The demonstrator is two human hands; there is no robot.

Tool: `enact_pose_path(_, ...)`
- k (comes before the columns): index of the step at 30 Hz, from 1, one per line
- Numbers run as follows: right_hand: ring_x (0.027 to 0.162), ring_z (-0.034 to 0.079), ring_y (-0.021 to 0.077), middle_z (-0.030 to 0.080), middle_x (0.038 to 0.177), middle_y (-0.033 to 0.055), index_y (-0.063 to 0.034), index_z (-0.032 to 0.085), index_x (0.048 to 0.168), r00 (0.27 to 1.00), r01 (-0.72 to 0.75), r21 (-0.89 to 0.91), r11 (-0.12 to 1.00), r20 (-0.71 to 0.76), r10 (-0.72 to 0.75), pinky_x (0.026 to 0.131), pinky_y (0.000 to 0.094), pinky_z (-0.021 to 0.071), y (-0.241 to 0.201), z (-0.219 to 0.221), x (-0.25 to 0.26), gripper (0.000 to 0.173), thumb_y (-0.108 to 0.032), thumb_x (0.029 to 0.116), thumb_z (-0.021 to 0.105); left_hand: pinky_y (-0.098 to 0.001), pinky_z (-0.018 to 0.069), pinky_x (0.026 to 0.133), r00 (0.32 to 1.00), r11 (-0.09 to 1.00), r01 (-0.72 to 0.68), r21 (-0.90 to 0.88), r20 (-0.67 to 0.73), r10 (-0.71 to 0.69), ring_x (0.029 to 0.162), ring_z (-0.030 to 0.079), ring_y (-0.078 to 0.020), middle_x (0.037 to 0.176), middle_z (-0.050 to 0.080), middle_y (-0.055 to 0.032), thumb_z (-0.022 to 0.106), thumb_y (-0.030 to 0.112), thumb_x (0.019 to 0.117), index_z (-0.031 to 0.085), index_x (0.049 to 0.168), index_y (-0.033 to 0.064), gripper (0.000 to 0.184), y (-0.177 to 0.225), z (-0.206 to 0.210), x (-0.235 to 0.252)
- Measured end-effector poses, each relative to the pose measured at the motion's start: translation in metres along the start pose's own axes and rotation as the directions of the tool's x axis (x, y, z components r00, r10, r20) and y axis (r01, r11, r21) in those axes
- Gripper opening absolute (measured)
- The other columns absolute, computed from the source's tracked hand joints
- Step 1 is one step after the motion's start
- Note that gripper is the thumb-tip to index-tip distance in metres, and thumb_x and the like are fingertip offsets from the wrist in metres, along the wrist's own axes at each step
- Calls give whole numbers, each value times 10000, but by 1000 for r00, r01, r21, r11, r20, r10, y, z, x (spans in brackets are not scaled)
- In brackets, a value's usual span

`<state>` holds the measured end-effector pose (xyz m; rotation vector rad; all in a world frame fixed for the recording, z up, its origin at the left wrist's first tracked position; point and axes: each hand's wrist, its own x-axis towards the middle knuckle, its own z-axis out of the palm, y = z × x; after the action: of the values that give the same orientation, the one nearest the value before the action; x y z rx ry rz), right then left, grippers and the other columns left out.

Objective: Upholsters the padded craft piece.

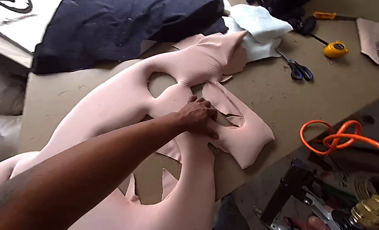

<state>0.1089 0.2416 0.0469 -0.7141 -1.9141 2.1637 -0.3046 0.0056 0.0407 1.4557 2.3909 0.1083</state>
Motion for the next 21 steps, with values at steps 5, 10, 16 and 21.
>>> enact_pose_path(5, 609, 676, 268, 643, 660, 72, -79, 654, 987, 979, 84, 81, 993, -191, -68, 813, 616, 609, -20, 78, -16, 152, -195, 952, 745, -523, 408, 930, 997, 997, -65, 52, 54, 62, 1017, 584, -203, 1005, 631, 32, 610, 931, 646, 689, 1064, 332, 734, -2, -4, 6)
enact_pose_path(10, 630, 664, 250, 615, 675, 75, -72, 670, 936, 919, 307, 127, 943, -295, -260, 840, 570, 611, -30, 135, 10, 192, -250, 950, 741, -510, 438, 850, 987, 990, -137, 40, 87, 133, 996, 586, -231, 992, 615, 7, 642, 901, 655, 684, 1068, 313, 719, -4, -6, 12)
enact_pose_path(16, 597, 638, 185, 599, 678, 57, -80, 664, 931, 844, 406, 186, 895, -451, -289, 668, 393, 621, -38, 212, 34, 253, -324, 981, 705, -515, 444, 812, 982, 983, -184, -2, 48, 184, 1017, 578, -257, 998, 606, -2, 673, 863, 638, 682, 1079, 326, 694, -6, 1, 13)
enact_pose_path(21, 544, 614, 174, 561, 616, 23, -115, 636, 877, 686, 417, -61, 907, -633, -358, 615, 385, 621, -35, 268, 53, 232, -298, 1019, 653, -572, 436, 821, 982, 983, -182, 3, 49, 181, 1049, 580, -322, 1030, 606, -62, 721, 786, 618, 659, 1126, 289, 714, -2, 4, 11)
